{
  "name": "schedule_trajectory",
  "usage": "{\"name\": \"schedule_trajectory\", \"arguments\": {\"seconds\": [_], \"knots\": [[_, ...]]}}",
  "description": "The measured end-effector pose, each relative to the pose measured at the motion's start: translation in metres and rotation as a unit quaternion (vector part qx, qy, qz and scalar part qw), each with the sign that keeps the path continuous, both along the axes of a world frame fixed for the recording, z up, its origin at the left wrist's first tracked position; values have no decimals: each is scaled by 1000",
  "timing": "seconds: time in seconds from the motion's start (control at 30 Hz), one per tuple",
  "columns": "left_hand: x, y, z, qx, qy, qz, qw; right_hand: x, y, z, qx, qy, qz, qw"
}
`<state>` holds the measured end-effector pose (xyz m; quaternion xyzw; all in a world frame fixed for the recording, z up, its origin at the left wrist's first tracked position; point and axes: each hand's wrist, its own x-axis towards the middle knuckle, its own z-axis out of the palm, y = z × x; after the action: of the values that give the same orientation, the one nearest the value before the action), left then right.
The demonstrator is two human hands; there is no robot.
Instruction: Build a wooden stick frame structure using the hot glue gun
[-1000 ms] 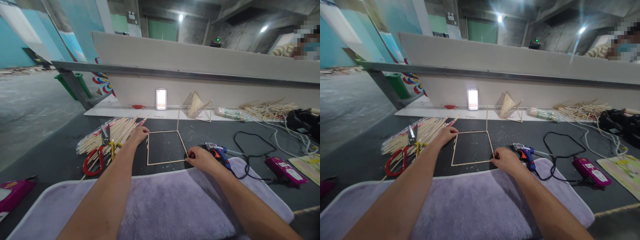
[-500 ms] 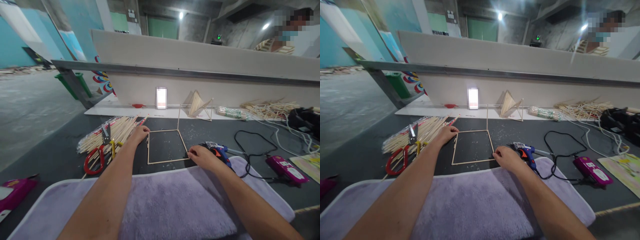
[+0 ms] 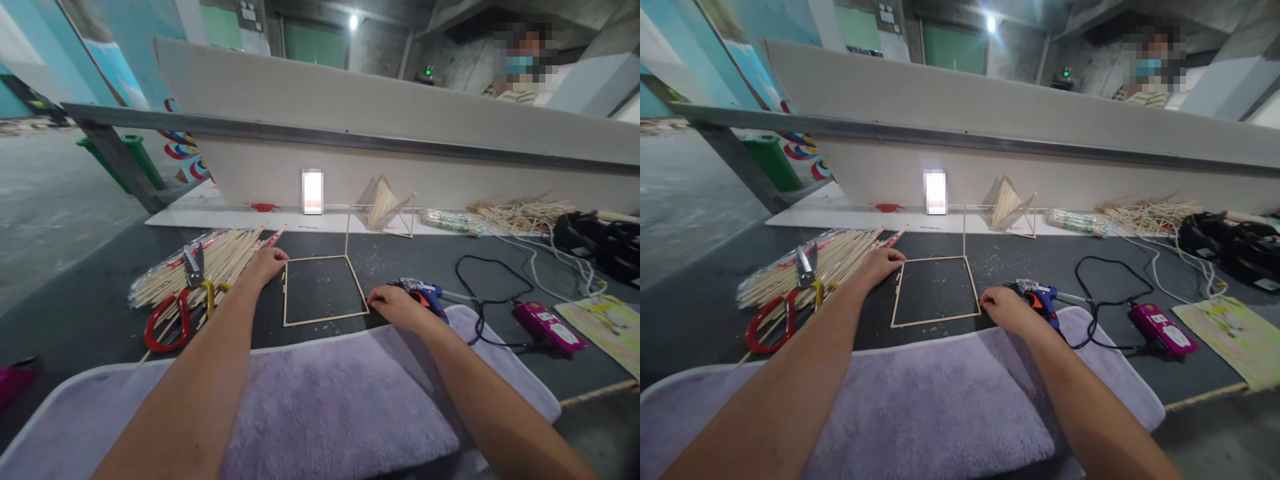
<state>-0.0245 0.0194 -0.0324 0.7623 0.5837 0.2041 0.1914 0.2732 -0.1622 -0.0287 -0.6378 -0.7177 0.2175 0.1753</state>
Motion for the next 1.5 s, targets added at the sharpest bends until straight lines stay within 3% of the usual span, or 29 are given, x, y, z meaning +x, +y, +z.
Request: {"name": "schedule_trajectory", "arguments": {"seconds": [0.4, 1.1, 1.37, 1.5], "knots": [[3, -6, 8, -5, 13, 0, 1000, 1, -3, -2, -11, 32, 6, 999], [3, -9, 11, -8, 21, -2, 1000, -11, -11, 6, 13, -38, -25, 999], [2, -4, 6, 5, 30, 3, 1000, -8, -9, 3, 4, -12, -18, 1000], [2, -5, 9, 6, 30, -7, 1000, -5, -7, 11, -35, 30, 3, 999]]}}
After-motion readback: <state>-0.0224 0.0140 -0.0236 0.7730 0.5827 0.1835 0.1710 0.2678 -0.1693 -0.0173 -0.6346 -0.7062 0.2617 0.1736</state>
